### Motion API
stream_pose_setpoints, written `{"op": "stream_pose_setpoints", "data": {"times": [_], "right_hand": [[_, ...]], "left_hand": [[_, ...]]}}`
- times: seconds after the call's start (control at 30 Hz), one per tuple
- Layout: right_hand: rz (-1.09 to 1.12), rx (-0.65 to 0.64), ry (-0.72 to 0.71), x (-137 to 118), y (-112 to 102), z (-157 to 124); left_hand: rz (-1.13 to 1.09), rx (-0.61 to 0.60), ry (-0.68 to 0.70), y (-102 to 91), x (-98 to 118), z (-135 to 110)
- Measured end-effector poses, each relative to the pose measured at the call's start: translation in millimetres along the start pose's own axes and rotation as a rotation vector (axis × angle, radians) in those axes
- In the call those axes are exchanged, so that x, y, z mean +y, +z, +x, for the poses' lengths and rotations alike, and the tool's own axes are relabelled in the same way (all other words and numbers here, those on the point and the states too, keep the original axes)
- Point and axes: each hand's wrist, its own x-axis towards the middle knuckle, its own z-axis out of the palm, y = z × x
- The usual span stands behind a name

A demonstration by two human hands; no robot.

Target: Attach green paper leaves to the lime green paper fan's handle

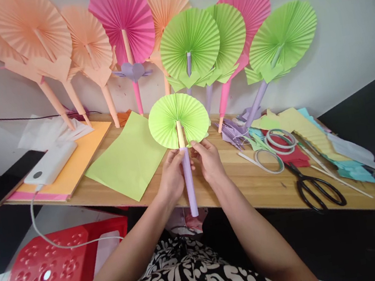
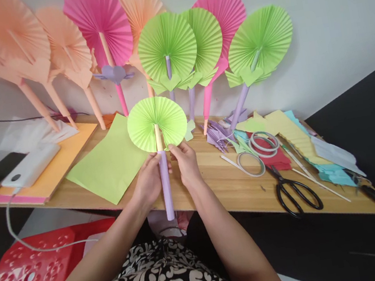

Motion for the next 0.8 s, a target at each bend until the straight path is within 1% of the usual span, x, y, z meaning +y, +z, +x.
{"op": "stream_pose_setpoints", "data": {"times": [0.17, 0.3, 0.4, 0.53, 0.8], "right_hand": [[0.058, -0.065, 0.037, -3.4, 4.2, -2.8], [0.046, -0.052, 0.056, -3.7, 4.7, -1.7], [0.028, -0.041, 0.086, -2.4, 4.2, -0.3], [0.021, -0.044, 0.081, -2.5, 4.7, -0.7], [-0.023, -0.064, 0.068, -3.4, 6.7, -2.9]], "left_hand": [[-0.021, 0.082, -0.047, 2.8, 3.8, 19.2], [-0.04, 0.115, -0.069, 1.3, 1.4, 29.5], [-0.03, 0.124, -0.079, -0.3, 0.0, 32.3], [-0.024, 0.112, -0.095, -1.4, 0.7, 32.7], [-0.045, 0.116, -0.06, -5.3, -2.1, 34.6]]}}
